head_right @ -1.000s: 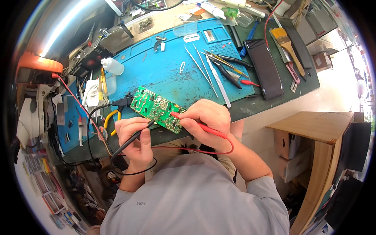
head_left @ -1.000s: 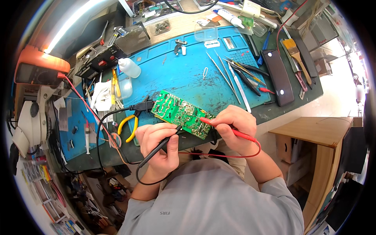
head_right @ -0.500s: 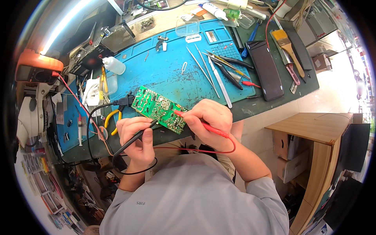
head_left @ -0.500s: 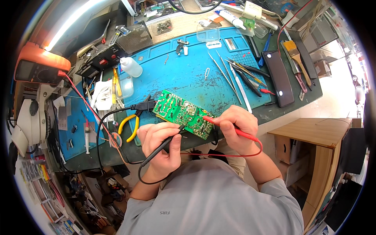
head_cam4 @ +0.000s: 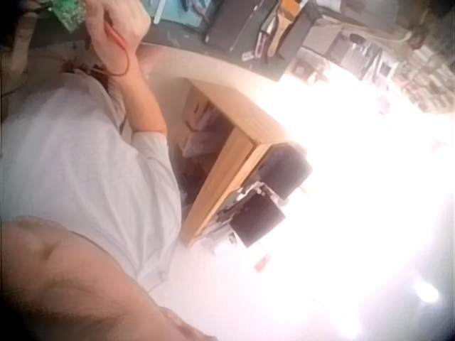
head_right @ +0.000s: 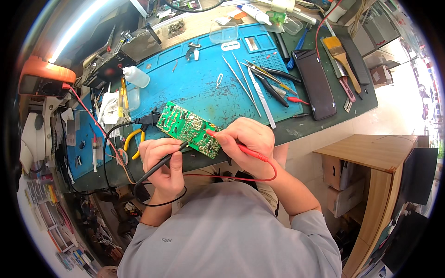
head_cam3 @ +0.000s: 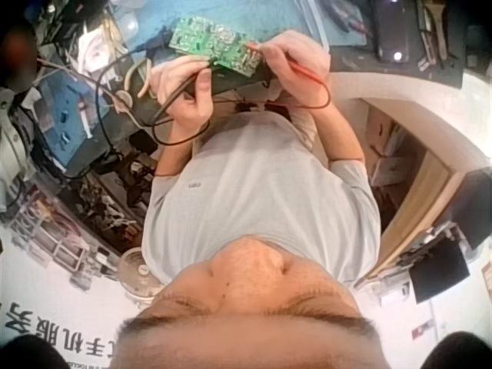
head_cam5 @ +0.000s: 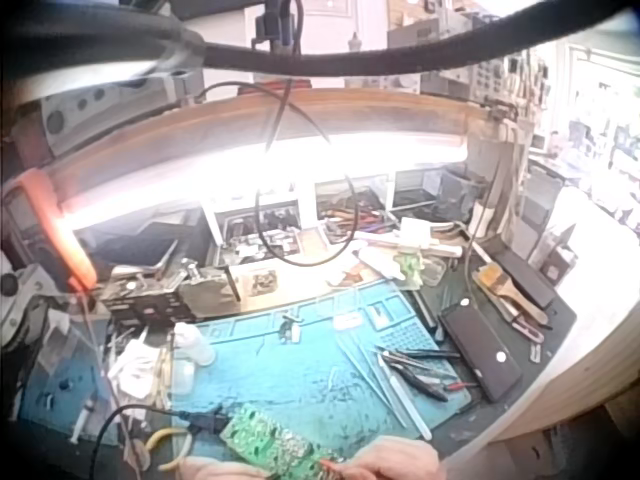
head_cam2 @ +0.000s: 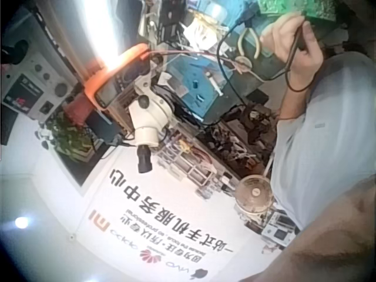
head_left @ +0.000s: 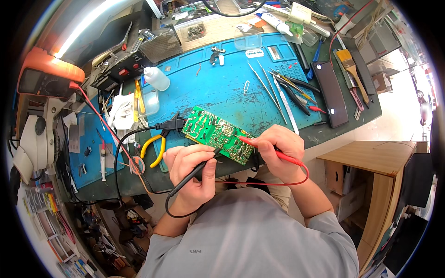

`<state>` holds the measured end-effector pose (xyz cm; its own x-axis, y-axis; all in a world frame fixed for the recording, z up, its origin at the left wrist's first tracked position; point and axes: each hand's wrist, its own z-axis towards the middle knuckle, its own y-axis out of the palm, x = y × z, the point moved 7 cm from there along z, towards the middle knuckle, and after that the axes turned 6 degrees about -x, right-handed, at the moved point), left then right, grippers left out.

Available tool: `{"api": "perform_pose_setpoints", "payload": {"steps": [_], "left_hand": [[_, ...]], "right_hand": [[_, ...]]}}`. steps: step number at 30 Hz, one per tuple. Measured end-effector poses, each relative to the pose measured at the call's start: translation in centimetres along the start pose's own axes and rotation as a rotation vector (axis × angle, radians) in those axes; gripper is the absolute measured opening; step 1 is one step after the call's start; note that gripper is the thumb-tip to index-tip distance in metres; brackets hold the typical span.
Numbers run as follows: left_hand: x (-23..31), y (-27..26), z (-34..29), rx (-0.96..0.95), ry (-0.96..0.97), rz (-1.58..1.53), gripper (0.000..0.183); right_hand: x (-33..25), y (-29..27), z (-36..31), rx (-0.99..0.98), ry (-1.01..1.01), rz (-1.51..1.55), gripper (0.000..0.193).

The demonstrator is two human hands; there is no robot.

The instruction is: The person uses multimeter probes to test various points on a green circuit board. They then flip the board over and test the internal components of a small yellow device. The person works at a cluttered workbench with various tools and equipment visible.

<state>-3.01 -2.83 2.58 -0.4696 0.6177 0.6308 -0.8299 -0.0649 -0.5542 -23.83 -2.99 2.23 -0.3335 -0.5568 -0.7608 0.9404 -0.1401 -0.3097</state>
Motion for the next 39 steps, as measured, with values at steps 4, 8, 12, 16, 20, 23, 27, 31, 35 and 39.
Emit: {"api": "perform_pose_setpoints", "payload": {"steps": [4, 8, 12, 16, 20, 23, 27, 31, 35, 39], "left_hand": [[0.0, 0.0, 0.0, 0.005, 0.000, -0.003, 0.013], [0.1, 0.2, 0.0, 0.004, -0.002, 0.002, 0.012], [0.3, 0.1, 0.1, 0.017, 0.004, 0.017, 0.013], [0.4, -0.3, 0.1, 0.016, -0.004, 0.022, 0.015], [0.6, -0.6, 0.4, 0.037, 0.036, 0.016, 0.017], [0.6, -0.7, 0.1, 0.080, 0.037, 0.018, 0.014], [0.6, -0.6, -0.3, 0.082, 0.006, 0.007, 0.013], [0.7, -0.5, -0.2, 0.083, 0.014, 0.014, 0.014], [0.8, -0.5, -0.1, 0.080, 0.020, 0.015, 0.014], [0.7, -0.5, -0.1, 0.084, 0.016, 0.015, 0.013]], "right_hand": [[0.1, 0.0, -0.1, 0.012, 0.003, -0.004, 0.008], [0.2, -0.1, -0.2, -0.002, 0.014, -0.020, 0.010], [0.0, -0.1, 0.1, -0.002, 0.014, -0.051, 0.011], [-0.6, 0.1, 0.2, -0.079, 0.070, -0.113, 0.013], [-0.4, 0.2, -0.3, -0.042, 0.153, -0.120, 0.014], [-0.1, 0.4, -0.8, -0.002, 0.157, -0.100, 0.017], [-0.2, 0.4, -0.9, 0.006, 0.150, -0.111, 0.019], [-0.3, 0.3, -0.9, 0.006, 0.143, -0.108, 0.019], [-0.2, 0.2, -0.9, 0.013, 0.150, -0.107, 0.018], [-0.1, 0.3, -1.0, 0.015, 0.159, -0.099, 0.017]]}}
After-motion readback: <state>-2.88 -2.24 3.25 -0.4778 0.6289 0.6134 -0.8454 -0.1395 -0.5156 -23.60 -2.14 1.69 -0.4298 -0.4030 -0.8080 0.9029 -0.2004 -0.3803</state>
